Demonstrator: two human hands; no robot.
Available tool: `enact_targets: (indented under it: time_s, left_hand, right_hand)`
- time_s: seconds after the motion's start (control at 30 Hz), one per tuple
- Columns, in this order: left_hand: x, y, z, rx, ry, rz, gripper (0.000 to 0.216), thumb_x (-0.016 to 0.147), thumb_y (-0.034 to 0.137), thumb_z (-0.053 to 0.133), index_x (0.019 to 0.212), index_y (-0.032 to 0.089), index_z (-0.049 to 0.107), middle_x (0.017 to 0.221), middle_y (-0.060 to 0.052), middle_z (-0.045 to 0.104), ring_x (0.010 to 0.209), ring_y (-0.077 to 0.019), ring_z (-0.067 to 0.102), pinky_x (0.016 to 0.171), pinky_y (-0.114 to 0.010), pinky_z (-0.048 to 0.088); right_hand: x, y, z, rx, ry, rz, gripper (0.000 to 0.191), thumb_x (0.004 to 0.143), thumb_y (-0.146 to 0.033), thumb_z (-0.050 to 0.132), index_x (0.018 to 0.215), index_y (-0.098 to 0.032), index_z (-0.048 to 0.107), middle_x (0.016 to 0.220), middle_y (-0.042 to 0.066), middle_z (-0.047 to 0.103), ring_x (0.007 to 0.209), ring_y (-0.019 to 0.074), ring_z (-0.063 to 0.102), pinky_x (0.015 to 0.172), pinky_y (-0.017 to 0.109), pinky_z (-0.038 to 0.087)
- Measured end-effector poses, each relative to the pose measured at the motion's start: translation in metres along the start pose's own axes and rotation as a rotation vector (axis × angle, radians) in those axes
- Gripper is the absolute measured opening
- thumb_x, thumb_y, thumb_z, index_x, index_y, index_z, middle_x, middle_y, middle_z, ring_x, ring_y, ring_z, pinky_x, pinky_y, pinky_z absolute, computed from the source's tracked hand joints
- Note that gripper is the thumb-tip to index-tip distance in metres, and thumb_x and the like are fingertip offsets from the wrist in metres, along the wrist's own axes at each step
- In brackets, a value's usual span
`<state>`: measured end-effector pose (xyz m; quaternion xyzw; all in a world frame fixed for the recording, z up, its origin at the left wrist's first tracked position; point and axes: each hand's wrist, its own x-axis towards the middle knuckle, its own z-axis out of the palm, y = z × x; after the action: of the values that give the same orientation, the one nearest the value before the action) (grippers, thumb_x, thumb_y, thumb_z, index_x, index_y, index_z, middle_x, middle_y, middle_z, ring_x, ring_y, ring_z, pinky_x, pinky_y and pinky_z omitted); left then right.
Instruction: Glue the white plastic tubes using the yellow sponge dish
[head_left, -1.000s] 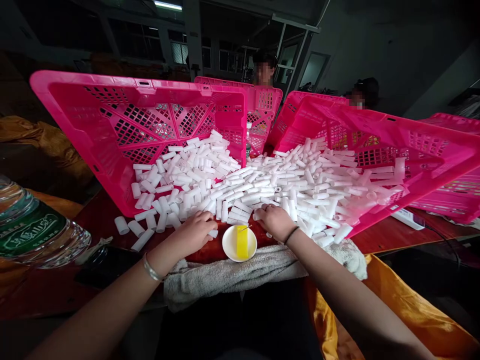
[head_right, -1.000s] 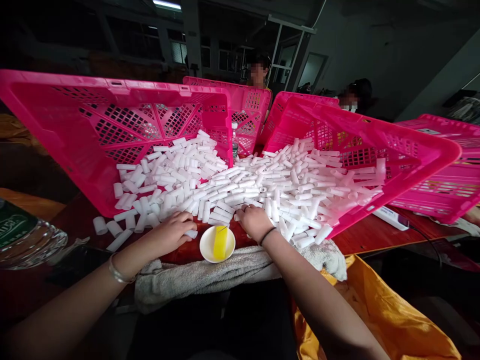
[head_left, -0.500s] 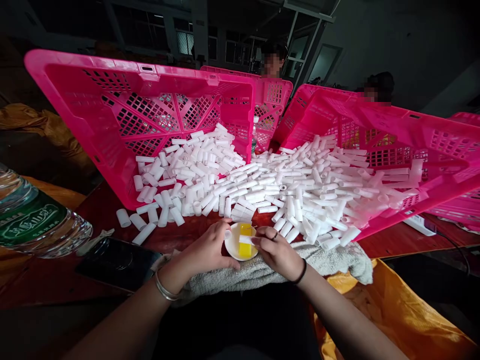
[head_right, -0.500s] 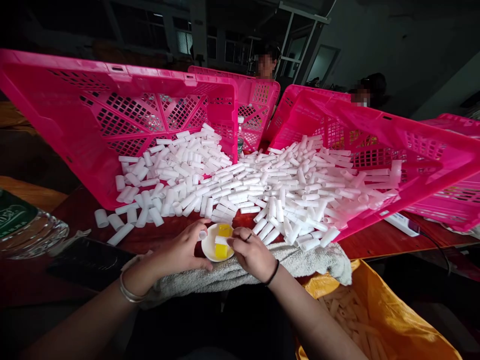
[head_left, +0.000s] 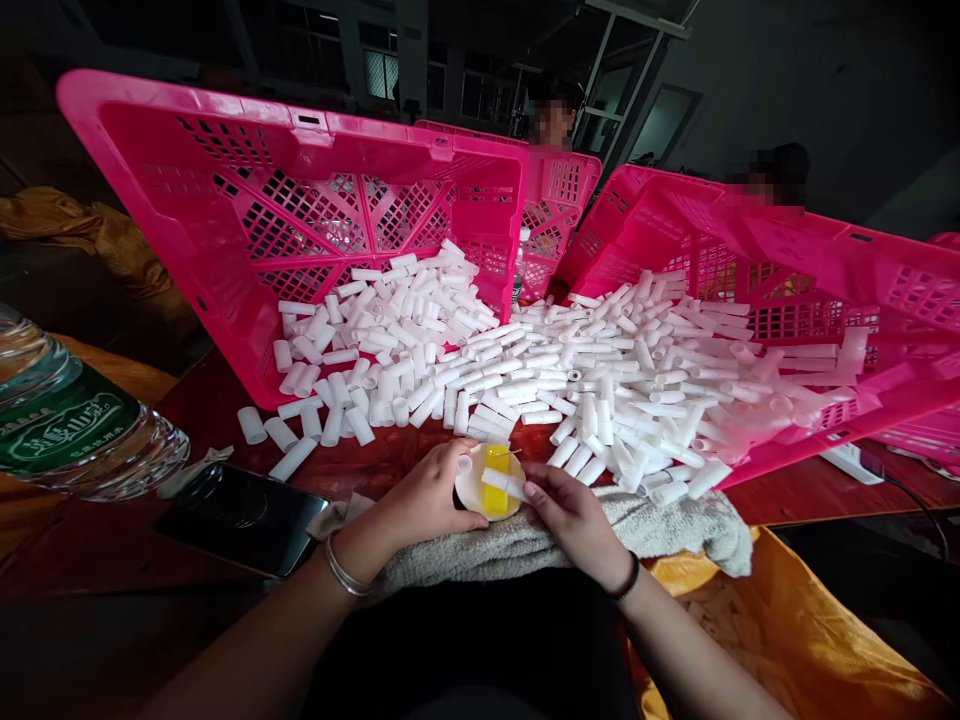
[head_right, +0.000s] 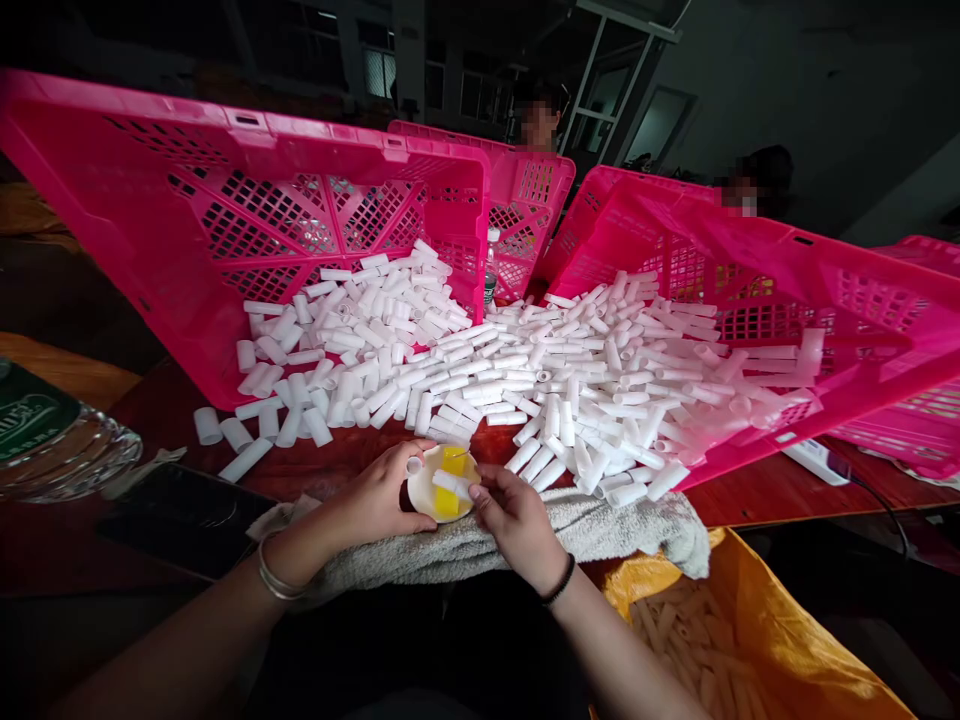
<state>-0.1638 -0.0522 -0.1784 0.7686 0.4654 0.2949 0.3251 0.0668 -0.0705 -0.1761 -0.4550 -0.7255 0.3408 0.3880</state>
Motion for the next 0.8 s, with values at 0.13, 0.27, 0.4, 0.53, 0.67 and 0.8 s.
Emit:
enact_targets:
  time_s: [0.13,0.27,0.4,0.53,0.67,0.8]
  left_hand:
    - [-0.001,0.001,0.001,0.006,0.012,-0.007,0.089,0.053,0.030,0.087,0.129,0.022,0.040,0.132,-0.011,0.051,0.120,-0.0302,0.051,0.103,-0.044,0.043]
    - [-0.001,0.002,0.002,-0.002,0.021,-0.001,0.089,0.053,0.031,0.086,0.129,0.022,0.040,0.131,-0.012,0.052,0.118,-0.0310,0.053,0.101,-0.046,0.044]
    - [0.000,0.005,-0.005,0.052,-0.014,0.069,0.083,0.055,0.030,0.085,0.124,0.022,0.040,0.133,-0.014,0.049,0.126,-0.0327,0.046,0.105,-0.048,0.040]
    - [-0.002,0.013,-0.021,0.164,0.012,0.114,0.037,0.082,0.029,0.063,0.112,0.019,0.044,0.133,-0.015,0.046,0.128,-0.0294,0.043,0.102,-0.046,0.043]
    - [-0.007,0.030,-0.037,0.253,-0.009,0.139,0.022,0.094,0.019,0.043,0.115,0.019,0.047,0.111,-0.009,0.060,0.103,-0.0216,0.059,0.088,-0.037,0.051]
    - [-0.011,0.050,-0.042,0.422,-0.002,0.286,0.024,0.092,0.015,0.049,0.116,0.018,0.052,0.106,-0.008,0.063,0.100,-0.0232,0.058,0.088,-0.037,0.050]
  right_hand:
    - [0.001,-0.001,-0.002,-0.208,0.054,-0.204,0.017,0.092,-0.026,0.051,0.096,-0.019,0.065,0.095,0.011,0.060,0.091,0.0225,0.061,0.079,0.037,0.054]
    - [0.001,0.002,-0.004,-0.223,-0.015,-0.224,0.021,0.091,-0.025,0.054,0.111,-0.020,0.055,0.103,0.011,0.059,0.097,0.0221,0.061,0.080,0.036,0.056]
    - [0.000,0.009,-0.006,-0.291,0.013,-0.274,0.017,0.092,-0.019,0.050,0.108,-0.020,0.056,0.098,0.010,0.062,0.088,0.0198,0.064,0.073,0.033,0.057]
    - [-0.002,0.009,-0.005,-0.387,0.061,-0.543,0.024,0.088,-0.009,0.053,0.108,-0.022,0.059,0.108,0.011,0.061,0.099,0.0220,0.062,0.079,0.035,0.057]
    - [-0.005,-0.009,-0.002,-0.038,0.193,-0.317,0.023,0.089,-0.014,0.057,0.110,-0.023,0.056,0.108,0.009,0.064,0.101,0.0200,0.064,0.082,0.032,0.057]
    - [-0.005,-0.038,-0.008,0.146,0.073,-0.104,0.016,0.090,-0.023,0.058,0.106,-0.023,0.059,0.095,0.005,0.066,0.076,0.0141,0.065,0.063,0.023,0.055]
